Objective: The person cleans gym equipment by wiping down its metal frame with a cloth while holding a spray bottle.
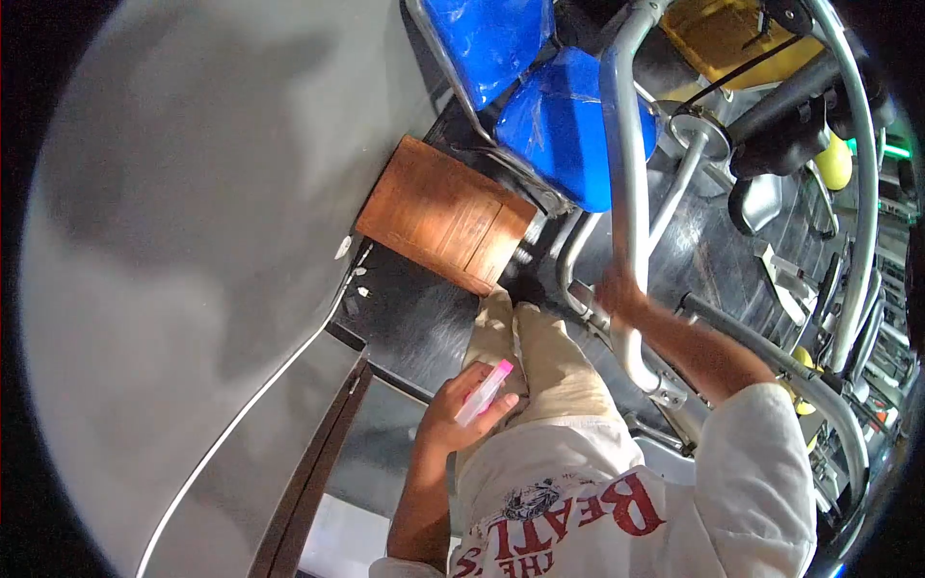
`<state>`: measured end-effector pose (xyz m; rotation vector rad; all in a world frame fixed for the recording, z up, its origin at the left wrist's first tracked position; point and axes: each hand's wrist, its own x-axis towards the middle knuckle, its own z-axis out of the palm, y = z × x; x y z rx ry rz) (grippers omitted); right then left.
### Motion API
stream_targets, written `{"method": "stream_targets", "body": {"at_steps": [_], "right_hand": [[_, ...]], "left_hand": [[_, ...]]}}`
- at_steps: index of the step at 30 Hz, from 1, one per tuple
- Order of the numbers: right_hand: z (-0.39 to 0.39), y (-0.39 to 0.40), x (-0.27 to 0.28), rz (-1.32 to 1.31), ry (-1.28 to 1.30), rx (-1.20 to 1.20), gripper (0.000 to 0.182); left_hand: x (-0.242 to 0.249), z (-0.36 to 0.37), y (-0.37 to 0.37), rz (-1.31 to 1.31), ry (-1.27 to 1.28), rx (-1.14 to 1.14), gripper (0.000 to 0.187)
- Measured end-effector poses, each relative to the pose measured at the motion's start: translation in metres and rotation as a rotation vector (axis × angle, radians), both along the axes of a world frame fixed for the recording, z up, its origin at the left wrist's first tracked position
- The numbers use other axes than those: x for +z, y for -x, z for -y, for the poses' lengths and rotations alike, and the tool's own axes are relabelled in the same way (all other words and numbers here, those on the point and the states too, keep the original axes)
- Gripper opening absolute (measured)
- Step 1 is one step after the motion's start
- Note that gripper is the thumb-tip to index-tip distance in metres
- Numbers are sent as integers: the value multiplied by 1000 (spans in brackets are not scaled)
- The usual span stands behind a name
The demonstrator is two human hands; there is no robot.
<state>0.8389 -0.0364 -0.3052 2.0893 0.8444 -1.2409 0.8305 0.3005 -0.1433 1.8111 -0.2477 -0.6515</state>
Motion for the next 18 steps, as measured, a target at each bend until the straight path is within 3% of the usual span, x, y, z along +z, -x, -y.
{"method": "stream_targets", "body": {"at_steps": [3, 4, 6, 7, 9, 11, 14, 16, 18], "right_hand": [[44, -103, 0, 645, -276, -223, 23], [32, -132, 45, 667, -299, -368, 22], [32, -126, 42, 658, -284, -482, 21], [33, -97, 31, 694, -270, -335, 22], [33, -28, 11, 413, -248, -375, 24], [22, 59, 5, 90, -245, -259, 27], [24, 126, 7, 63, -317, -183, 29], [23, 94, 31, -5, -343, -174, 29], [37, 47, 16, 207, -286, -121, 27]], "left_hand": [[8, -5, -6, -102, -9, 5, 26], [10, -7, -7, -97, -22, 1, 26], [15, -6, -11, -82, -30, 5, 27], [17, -6, -13, -63, -20, 1, 28], [29, -6, -18, -39, 0, -17, 28], [41, -7, -21, -68, 34, 11, 28], [53, -14, -26, -9, 5, -48, 29], [50, -24, -20, -92, -11, -3, 29], [41, -31, -19, -99, -32, 12, 29]]}}
